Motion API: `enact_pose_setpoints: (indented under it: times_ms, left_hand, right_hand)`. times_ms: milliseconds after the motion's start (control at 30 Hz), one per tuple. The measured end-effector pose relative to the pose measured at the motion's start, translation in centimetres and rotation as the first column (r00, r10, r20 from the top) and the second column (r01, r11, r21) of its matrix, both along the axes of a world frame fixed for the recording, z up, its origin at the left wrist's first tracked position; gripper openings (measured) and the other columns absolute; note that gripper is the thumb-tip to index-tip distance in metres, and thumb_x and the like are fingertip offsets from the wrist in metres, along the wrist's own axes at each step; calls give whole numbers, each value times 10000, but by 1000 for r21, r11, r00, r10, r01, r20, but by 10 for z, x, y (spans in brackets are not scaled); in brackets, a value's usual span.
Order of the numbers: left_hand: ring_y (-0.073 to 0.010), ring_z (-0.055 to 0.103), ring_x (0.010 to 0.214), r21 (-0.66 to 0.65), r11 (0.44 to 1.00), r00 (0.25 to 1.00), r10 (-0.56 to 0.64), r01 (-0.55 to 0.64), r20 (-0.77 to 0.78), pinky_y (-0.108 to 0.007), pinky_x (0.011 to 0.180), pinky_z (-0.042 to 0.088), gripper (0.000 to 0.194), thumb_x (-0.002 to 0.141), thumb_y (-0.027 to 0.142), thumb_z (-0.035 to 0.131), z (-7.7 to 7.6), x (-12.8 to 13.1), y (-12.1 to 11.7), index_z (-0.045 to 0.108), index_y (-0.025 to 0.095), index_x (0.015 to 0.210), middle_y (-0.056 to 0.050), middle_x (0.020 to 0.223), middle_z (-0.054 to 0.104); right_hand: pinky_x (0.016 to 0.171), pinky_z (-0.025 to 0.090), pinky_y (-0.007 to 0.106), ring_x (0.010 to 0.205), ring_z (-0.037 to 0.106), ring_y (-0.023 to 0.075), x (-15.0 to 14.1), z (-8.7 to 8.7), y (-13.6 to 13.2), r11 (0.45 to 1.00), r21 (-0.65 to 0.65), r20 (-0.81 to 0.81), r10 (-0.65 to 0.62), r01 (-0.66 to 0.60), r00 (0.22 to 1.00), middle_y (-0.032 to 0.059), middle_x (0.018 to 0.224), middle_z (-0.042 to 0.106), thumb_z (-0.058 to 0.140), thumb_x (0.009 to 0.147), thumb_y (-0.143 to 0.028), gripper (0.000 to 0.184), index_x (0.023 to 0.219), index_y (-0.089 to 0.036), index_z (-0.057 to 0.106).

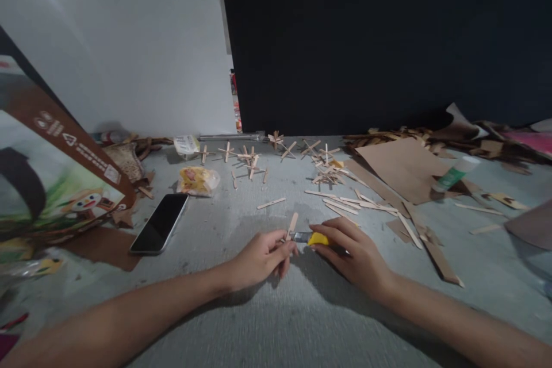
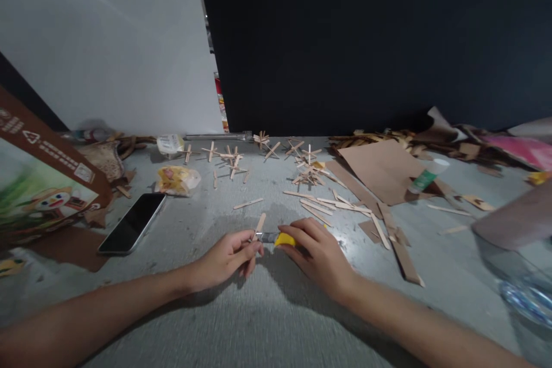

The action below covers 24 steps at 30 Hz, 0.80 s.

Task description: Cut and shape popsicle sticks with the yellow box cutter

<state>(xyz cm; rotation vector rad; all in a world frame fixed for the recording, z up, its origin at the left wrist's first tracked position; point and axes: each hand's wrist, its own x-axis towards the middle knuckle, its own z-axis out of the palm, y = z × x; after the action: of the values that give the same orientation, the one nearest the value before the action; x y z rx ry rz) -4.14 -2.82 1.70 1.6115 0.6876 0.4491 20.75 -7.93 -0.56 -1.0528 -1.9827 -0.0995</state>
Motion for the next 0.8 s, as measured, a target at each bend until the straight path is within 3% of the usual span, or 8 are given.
enact_pose_setpoints:
  times_ms: [233, 467, 800]
  left_hand:
    - [-128, 500, 515, 26, 1000, 1000, -10, 10, -24, -261, 566, 373, 519, 1017, 704, 530, 2, 2, -2, 585, 193, 947, 39, 586, 588]
    - [-121, 511, 508, -34, 999, 1000, 6, -5, 21, -259, 557, 394, 497, 1007, 699, 564, -3, 2, 0, 544, 212, 913, 37, 601, 597]
    - [-118, 507, 506, -32, 999, 999, 15, -14, 52, -251, 537, 380, 513, 985, 715, 586, -1, 2, -1, 552, 209, 911, 46, 590, 586]
  right_hand:
    - [802, 662, 362, 909, 762, 246, 1, 0, 3, 994, -82, -102, -75, 66, 992, 121, 1051, 760, 654, 1065, -331, 215, 1238, -237, 739]
    - [786, 672, 338, 912, 772, 239, 0, 6, -3, 986, -125, -9, 110, -111, 994, 133, 1057, 759, 535, 1117, -301, 323, 1387, -230, 697]
    - [789, 667, 350, 932, 768, 240, 0, 6, -2, 985, -136, 59, 116, -107, 992, 144, 1072, 754, 448, 1142, -280, 373, 1424, -213, 682]
